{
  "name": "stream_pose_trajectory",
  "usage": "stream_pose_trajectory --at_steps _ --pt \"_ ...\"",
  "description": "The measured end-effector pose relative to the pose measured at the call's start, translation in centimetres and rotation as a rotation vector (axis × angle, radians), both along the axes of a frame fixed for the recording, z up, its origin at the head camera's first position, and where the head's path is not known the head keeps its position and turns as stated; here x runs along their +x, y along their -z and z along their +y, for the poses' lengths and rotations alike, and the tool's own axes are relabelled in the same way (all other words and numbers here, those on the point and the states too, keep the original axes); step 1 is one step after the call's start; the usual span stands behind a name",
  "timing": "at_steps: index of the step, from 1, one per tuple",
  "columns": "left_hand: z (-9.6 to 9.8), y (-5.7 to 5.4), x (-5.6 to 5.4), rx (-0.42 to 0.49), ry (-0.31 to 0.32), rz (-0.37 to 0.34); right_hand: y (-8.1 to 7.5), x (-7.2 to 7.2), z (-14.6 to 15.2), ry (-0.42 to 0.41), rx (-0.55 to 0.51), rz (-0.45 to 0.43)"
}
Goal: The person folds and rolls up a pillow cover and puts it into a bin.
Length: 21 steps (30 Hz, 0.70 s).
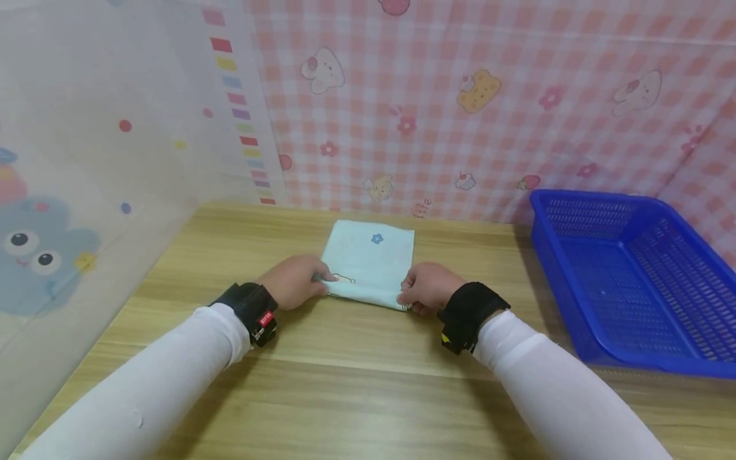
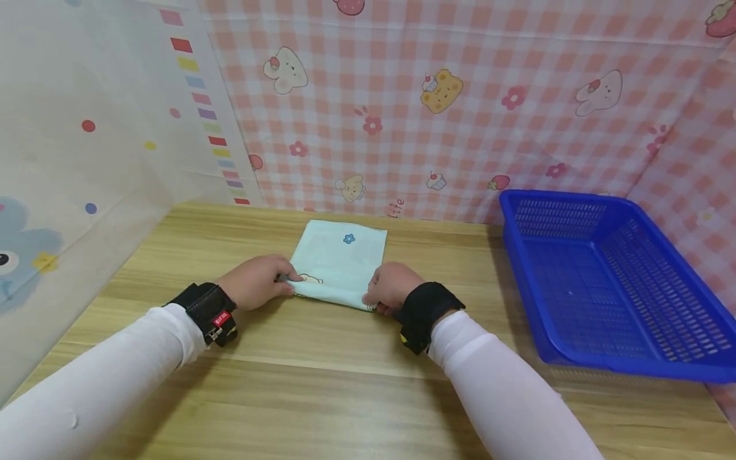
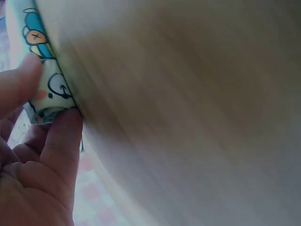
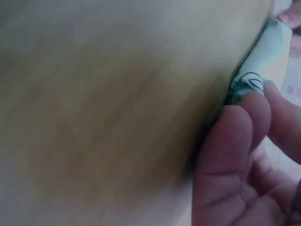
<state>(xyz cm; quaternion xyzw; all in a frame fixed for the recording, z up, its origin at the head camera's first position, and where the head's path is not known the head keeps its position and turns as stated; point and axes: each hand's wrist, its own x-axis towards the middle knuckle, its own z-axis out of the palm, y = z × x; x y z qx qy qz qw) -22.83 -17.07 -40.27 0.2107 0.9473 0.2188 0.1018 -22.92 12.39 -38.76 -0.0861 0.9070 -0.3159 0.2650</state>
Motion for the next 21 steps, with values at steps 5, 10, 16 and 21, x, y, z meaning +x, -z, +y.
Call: stream_pose_trajectory --at_steps 5,10,16,21 --pt "0.5 0.1 -0.1 0.0 -0.038 -0.002 0.6 0.0 -0.2 0.09 -0.035 0.054" --pt "0.8 0.0 0.1 -0.009 -0.037 0.011 1.0 1.3 -1.2 0.014 0.125 0.255" --pt "0.9 -0.2 0.3 -0.03 -0.07 -0.004 0.8 2.6 -2.3 -0.088 0.206 0.348" --pt "1.1 -0.4 0.5 -0.05 -0.056 -0.013 0.7 2.5 -2.3 -0.12 0.225 0.406"
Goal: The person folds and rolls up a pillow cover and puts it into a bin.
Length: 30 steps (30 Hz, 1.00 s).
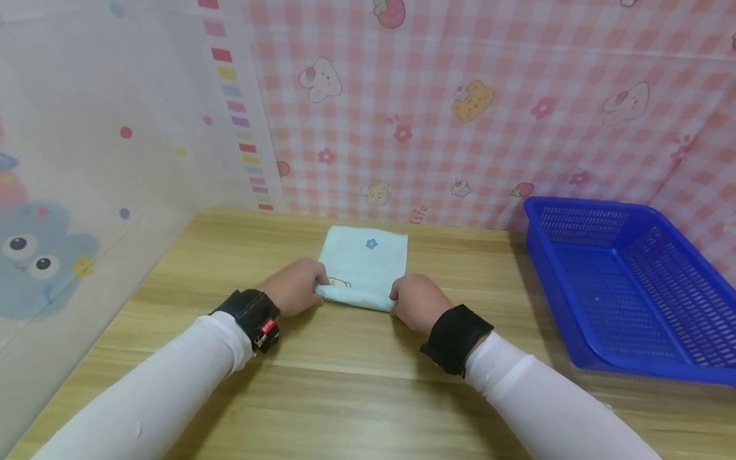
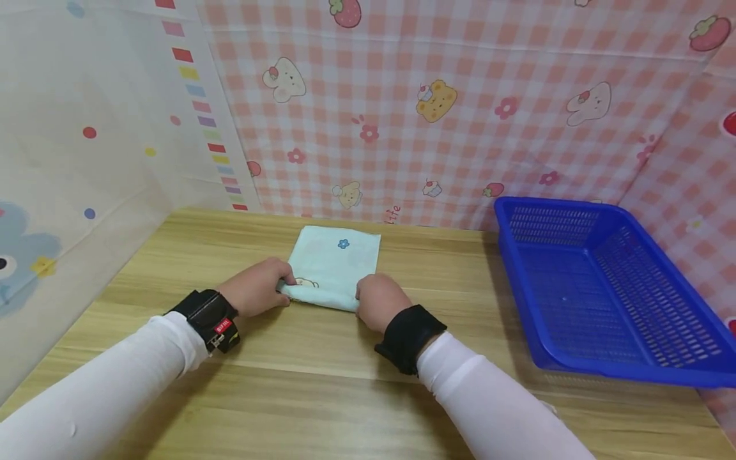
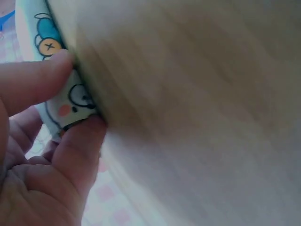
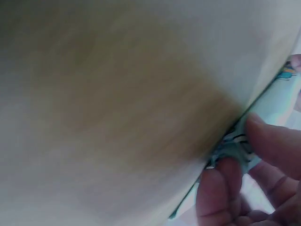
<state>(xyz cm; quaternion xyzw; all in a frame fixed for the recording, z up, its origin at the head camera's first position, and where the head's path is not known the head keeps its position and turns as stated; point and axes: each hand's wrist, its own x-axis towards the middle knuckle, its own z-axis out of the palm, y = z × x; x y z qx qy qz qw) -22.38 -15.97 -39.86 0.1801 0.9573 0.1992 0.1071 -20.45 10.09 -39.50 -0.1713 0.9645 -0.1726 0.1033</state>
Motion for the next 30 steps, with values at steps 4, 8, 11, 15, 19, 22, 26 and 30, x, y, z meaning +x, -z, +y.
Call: stream_pose_trajectory --at_steps 4,8,11,15,19,22,26,30 --pt "-0.3 -0.1 0.3 0.003 -0.002 0.001 -0.2 -0.5 0.6 -0.059 0.025 0.0" --pt "-0.6 -0.2 0.5 0.049 -0.058 0.007 -0.6 -1.6 1.5 -0.064 0.011 -0.089" --pt "-0.7 -0.2 0.5 0.082 -0.097 0.012 -0.8 -2.5 2.1 -0.011 -0.043 -0.217" --pt "-0.6 -0.2 0.5 0.104 -0.134 -0.006 -0.5 -3.4 2.2 0.11 -0.134 -0.325" --pt "-0.1 -0.2 0.3 0.106 -0.153 -0.015 0.2 -3.5 1.8 0.161 -0.116 -0.218" --pt "0.2 -0.2 0.2 0.093 -0.169 -0.015 0.4 -3.0 1.4 0.121 -0.056 -0.127" --pt "0.2 -0.5 0.2 0.087 -0.198 -0.04 -0.3 -1.7 1.2 0.064 -0.062 -0.129" --pt "0.0 -0.6 0.3 0.087 -0.203 -0.057 -1.1 -0.7 0.8 -0.003 -0.057 -0.155"
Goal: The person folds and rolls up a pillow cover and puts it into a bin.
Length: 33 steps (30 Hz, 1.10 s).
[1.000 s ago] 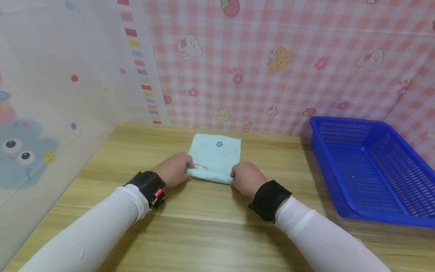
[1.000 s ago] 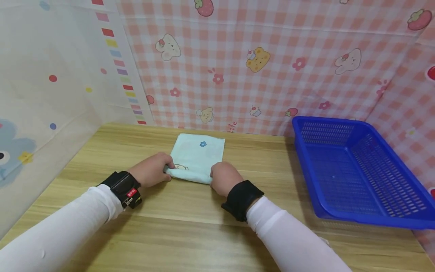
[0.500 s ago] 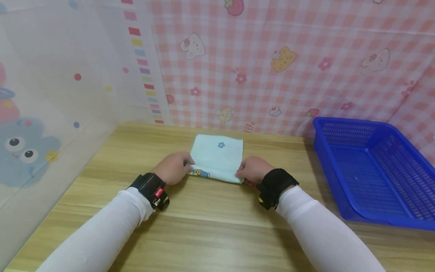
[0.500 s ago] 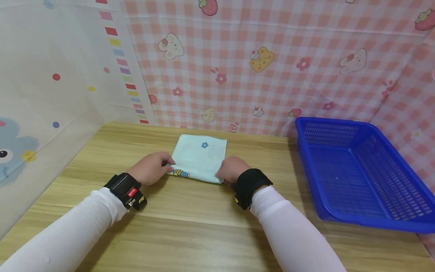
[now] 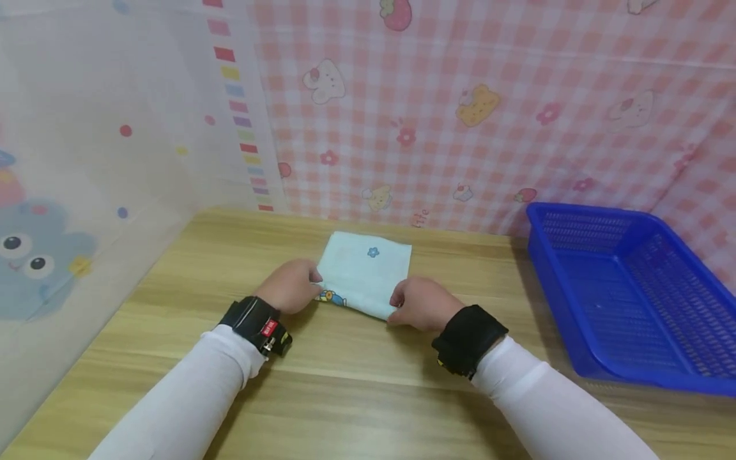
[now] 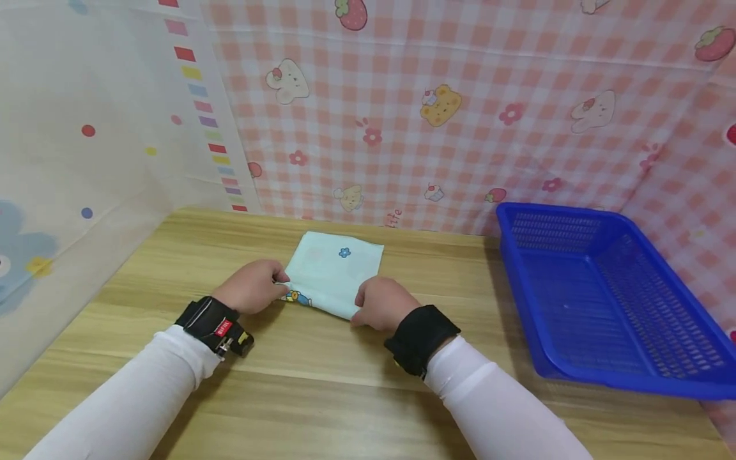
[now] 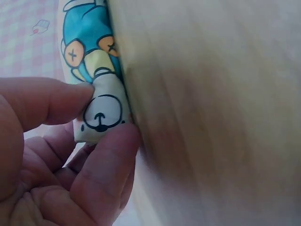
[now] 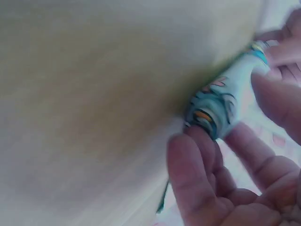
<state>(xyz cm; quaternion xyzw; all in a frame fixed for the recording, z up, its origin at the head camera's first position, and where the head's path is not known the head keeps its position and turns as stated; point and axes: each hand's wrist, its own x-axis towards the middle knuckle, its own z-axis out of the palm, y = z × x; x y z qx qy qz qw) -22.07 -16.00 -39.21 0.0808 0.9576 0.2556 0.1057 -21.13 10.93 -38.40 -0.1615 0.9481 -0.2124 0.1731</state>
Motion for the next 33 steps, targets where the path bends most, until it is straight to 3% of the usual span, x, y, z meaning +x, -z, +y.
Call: stream_pose_trajectory --at_steps 4,8,11,18,26,29,33 --pt "-0.3 0.2 0.2 -0.012 0.022 0.005 0.2 0.0 -0.8 -0.092 0.057 0.028" --pt "-0.2 0.2 0.9 -0.008 0.033 -0.003 0.2 -0.9 -0.6 -0.192 0.095 0.042" --pt "-0.2 0.1 1.5 -0.011 0.033 -0.007 0.4 -1.7 0.2 -0.217 0.104 0.015" --pt "-0.4 0.3 1.5 0.018 0.002 -0.005 0.2 -2.7 1.1 -0.054 0.04 -0.149" --pt "-0.8 0.8 0.9 0.105 -0.028 0.013 -0.4 -3.4 1.0 0.21 -0.089 -0.243" --pt "-0.8 0.8 1.1 0.122 -0.032 0.0 -0.2 -3.2 0.5 0.199 -0.079 -0.175" --pt "-0.7 0.4 1.4 0.12 -0.026 -0.025 -0.1 -2.4 -0.4 0.072 0.057 0.041"
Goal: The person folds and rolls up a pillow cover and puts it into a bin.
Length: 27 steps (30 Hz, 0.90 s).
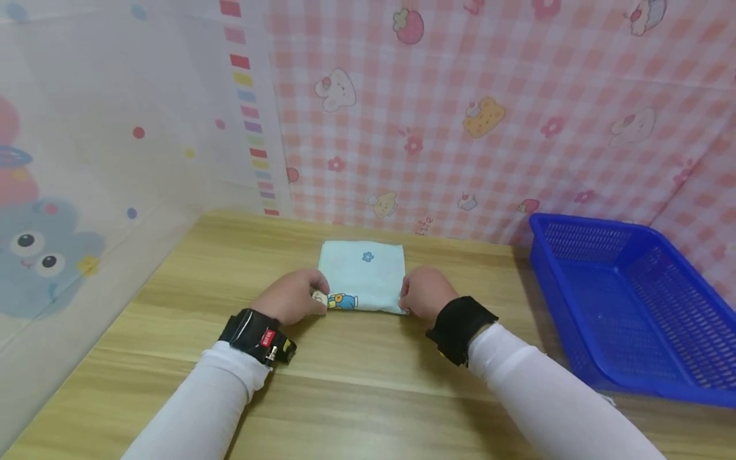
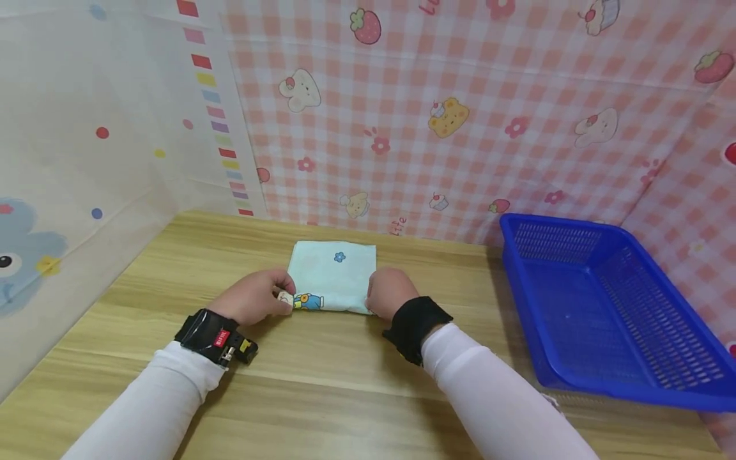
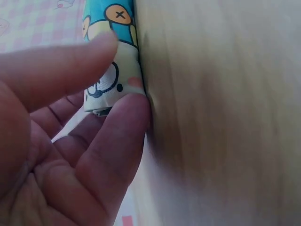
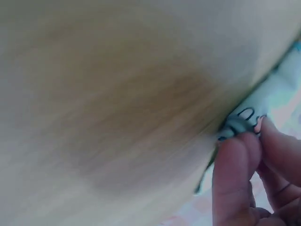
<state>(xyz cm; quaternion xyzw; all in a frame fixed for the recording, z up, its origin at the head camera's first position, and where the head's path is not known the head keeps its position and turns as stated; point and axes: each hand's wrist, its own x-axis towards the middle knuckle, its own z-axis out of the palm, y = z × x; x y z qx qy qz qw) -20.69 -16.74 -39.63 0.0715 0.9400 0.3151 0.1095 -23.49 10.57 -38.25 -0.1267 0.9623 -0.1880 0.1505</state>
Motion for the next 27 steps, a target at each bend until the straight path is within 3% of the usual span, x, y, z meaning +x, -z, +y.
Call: stream_pose_trajectory --at_steps 2,7,13,19,27 --pt "0.1 -0.1 0.2 -0.017 0.008 0.0 0.0 0.7 -0.5 -0.069 0.081 0.075" --pt "0.3 -0.1 0.3 -0.063 0.019 0.032 0.1 1.8 -1.0 -0.23 0.193 0.164" --pt "0.3 0.0 0.2 -0.043 0.013 0.019 1.0 0.7 0.0 -0.313 0.197 0.213" --pt "-0.1 0.3 -0.2 -0.007 -0.01 0.015 1.4 -0.5 1.5 -0.304 0.06 0.122" --pt "-0.3 0.5 -0.6 0.001 -0.032 0.002 1.0 -1.5 1.9 -0.118 -0.083 -0.104"
